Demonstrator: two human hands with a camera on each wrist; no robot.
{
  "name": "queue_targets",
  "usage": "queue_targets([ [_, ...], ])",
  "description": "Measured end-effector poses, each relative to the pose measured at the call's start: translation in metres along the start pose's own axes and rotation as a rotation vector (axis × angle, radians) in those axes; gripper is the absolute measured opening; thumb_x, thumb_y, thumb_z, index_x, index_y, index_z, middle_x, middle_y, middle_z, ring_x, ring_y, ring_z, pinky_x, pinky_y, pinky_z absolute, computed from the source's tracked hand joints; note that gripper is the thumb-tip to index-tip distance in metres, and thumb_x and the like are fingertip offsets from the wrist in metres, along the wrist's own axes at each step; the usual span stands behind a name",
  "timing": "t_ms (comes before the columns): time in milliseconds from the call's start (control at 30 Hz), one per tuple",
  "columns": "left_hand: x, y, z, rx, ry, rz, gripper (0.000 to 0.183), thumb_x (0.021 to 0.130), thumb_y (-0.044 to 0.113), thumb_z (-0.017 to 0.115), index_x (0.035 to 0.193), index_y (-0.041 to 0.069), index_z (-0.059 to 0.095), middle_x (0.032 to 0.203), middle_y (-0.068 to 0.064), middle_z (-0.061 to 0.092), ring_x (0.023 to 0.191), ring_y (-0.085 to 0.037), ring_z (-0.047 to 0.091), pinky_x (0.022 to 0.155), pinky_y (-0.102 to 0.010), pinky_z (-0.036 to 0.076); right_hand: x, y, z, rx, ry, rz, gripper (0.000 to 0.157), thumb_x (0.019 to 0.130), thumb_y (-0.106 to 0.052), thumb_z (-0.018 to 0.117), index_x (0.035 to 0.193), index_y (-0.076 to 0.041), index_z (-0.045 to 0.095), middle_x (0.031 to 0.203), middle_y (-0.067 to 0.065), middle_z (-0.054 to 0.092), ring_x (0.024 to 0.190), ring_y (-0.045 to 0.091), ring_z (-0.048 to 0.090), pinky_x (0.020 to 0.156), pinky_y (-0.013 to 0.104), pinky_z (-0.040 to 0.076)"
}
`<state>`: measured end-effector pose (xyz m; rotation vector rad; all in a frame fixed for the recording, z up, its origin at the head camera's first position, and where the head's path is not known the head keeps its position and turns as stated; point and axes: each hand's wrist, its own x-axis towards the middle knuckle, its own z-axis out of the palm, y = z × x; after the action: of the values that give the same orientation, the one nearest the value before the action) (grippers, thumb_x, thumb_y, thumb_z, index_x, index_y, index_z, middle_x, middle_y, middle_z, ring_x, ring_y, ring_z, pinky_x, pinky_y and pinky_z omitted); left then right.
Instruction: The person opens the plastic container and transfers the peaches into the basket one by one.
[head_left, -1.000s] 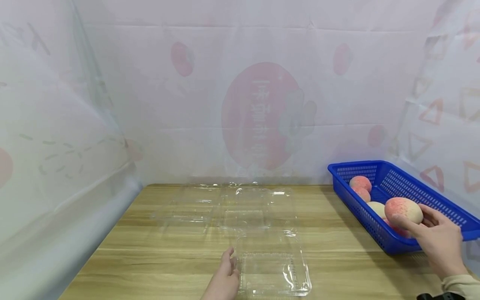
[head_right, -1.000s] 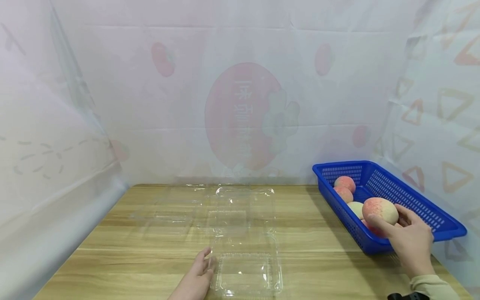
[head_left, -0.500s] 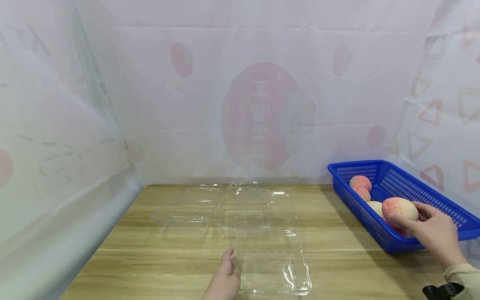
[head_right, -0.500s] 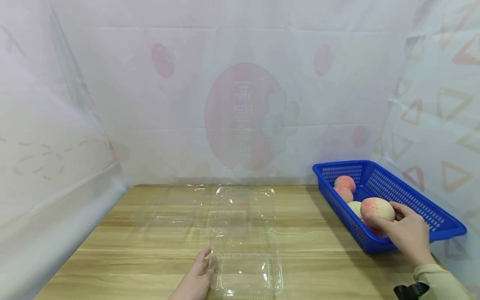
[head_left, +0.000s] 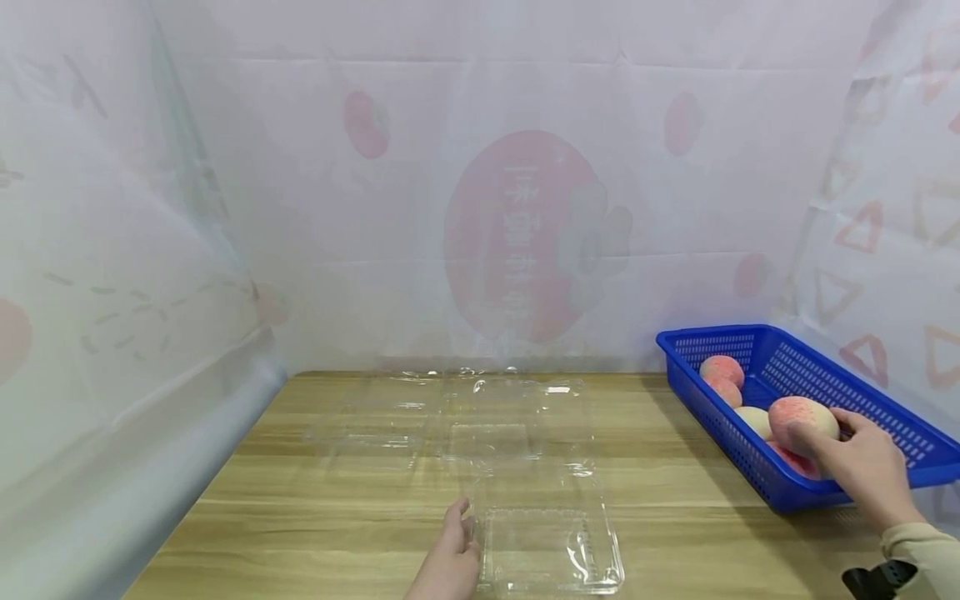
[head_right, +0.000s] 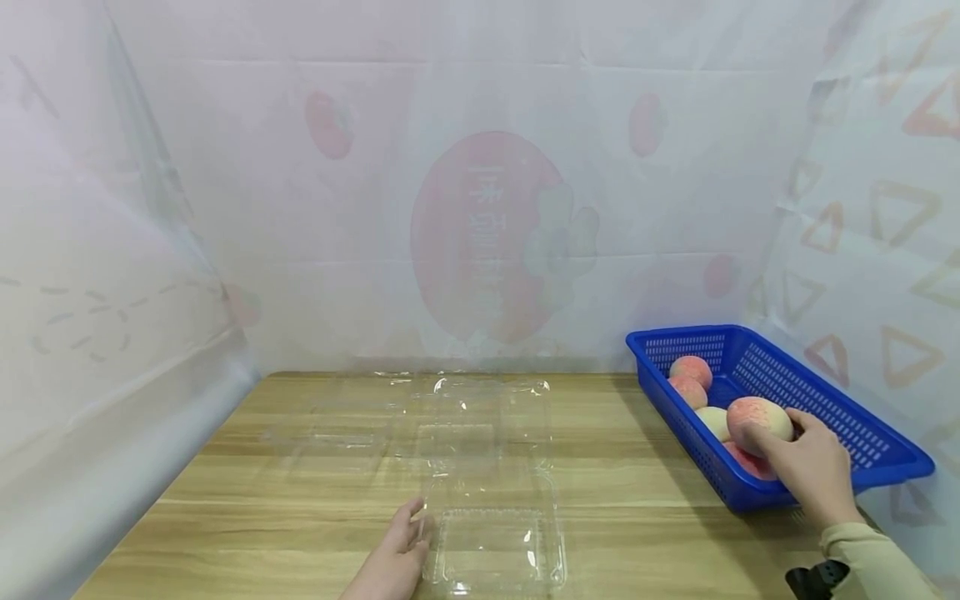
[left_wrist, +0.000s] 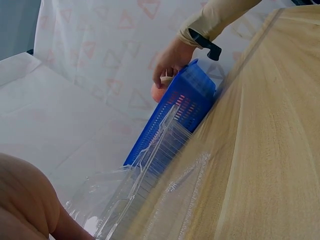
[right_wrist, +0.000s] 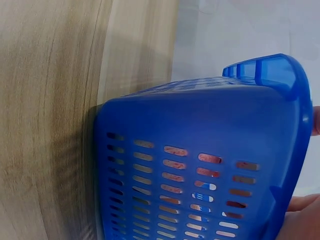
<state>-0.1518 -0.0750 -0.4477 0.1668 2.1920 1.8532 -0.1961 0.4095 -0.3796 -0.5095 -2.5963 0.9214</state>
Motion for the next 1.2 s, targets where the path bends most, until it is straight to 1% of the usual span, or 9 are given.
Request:
queue_targets([
  [233,-0.001,0.0,0.001,0.003,0.013,-0.006,0.059,0.096,-0.007,0.037,0.146,-0.018,0.006,0.141,-0.049,0.02,0.128,-0.066,0.02,0.095,-0.077,0.022,0.001,0.0,0.001,0.0,-0.018,0.018,0.096,0.095,-0.055,0.055,0.143,0.021,0.022,0.13,0.046,0.037,0.111,0.057,0.043,0.075,0.058,0.049],
  [400,-0.002,0.0,0.003,-0.007,0.009,-0.001,0.06,0.096,-0.008,0.037,0.146,-0.017,0.006,0.141,-0.049,0.019,0.128,-0.066,0.02,0.094,-0.077,0.022,0.001,0.0,0.0,-0.009,-0.021,0.029,0.097,0.094,-0.056,0.056,0.141,0.022,0.024,0.129,0.045,0.039,0.11,0.056,0.044,0.076,0.059,0.049],
  [600,-0.002,0.002,0.002,-0.009,0.01,-0.019,0.06,0.097,-0.008,0.036,0.147,-0.017,0.005,0.142,-0.049,0.018,0.128,-0.066,0.018,0.093,-0.078,0.021,-0.003,0.0,0.0,-0.012,0.002,0.06,0.093,0.095,-0.055,0.054,0.142,0.02,0.028,0.132,0.044,0.039,0.118,0.056,0.039,0.086,0.065,0.041],
  [833,-0.003,0.002,0.001,-0.012,0.009,-0.016,0.059,0.097,-0.008,0.036,0.146,-0.017,0.005,0.142,-0.049,0.018,0.128,-0.066,0.019,0.095,-0.077,0.022,-0.005,0.0,-0.002,-0.001,0.044,0.034,0.087,0.095,-0.052,0.056,0.139,0.02,0.034,0.132,0.045,0.039,0.12,0.058,0.038,0.087,0.067,0.04],
  [1033,-0.003,0.004,0.002,-0.005,0.026,-0.016,0.059,0.096,-0.008,0.037,0.146,-0.017,0.007,0.141,-0.049,0.021,0.127,-0.066,0.021,0.096,-0.076,0.023,-0.015,-0.008,-0.005,0.047,0.061,0.044,0.089,0.094,-0.052,0.057,0.143,0.018,0.03,0.139,0.043,0.034,0.127,0.059,0.032,0.093,0.069,0.036],
  [1067,-0.003,0.004,0.002,0.003,0.03,-0.015,0.059,0.096,-0.008,0.038,0.146,-0.017,0.008,0.141,-0.049,0.022,0.127,-0.066,0.022,0.096,-0.076,0.023,-0.018,-0.01,-0.005,0.051,0.066,0.044,0.089,0.094,-0.052,0.058,0.144,0.016,0.031,0.14,0.043,0.034,0.127,0.058,0.032,0.09,0.064,0.041],
  [1133,-0.003,0.004,0.003,0.011,0.037,-0.016,0.059,0.096,-0.008,0.038,0.146,-0.017,0.008,0.14,-0.049,0.023,0.126,-0.066,0.023,0.096,-0.076,0.024,-0.025,-0.016,-0.005,0.071,0.085,0.04,0.086,0.094,-0.051,0.059,0.145,0.014,0.033,0.141,0.04,0.036,0.127,0.057,0.036,0.083,0.043,0.051],
  [1167,-0.003,0.004,0.003,0.013,0.042,-0.016,0.059,0.096,-0.008,0.038,0.146,-0.017,0.009,0.14,-0.049,0.023,0.127,-0.066,0.024,0.096,-0.076,0.024,-0.029,-0.02,-0.004,0.09,0.096,0.039,0.086,0.094,-0.051,0.06,0.145,0.012,0.034,0.143,0.038,0.036,0.127,0.056,0.037,0.076,0.031,0.052],
  [1200,-0.004,0.005,0.003,0.013,0.046,-0.015,0.059,0.096,-0.008,0.038,0.146,-0.017,0.009,0.14,-0.049,0.023,0.127,-0.066,0.024,0.096,-0.076,0.024,-0.034,-0.024,-0.004,0.109,0.106,0.037,0.084,0.094,-0.051,0.06,0.146,0.01,0.035,0.144,0.037,0.036,0.126,0.055,0.039,0.068,0.021,0.05],
])
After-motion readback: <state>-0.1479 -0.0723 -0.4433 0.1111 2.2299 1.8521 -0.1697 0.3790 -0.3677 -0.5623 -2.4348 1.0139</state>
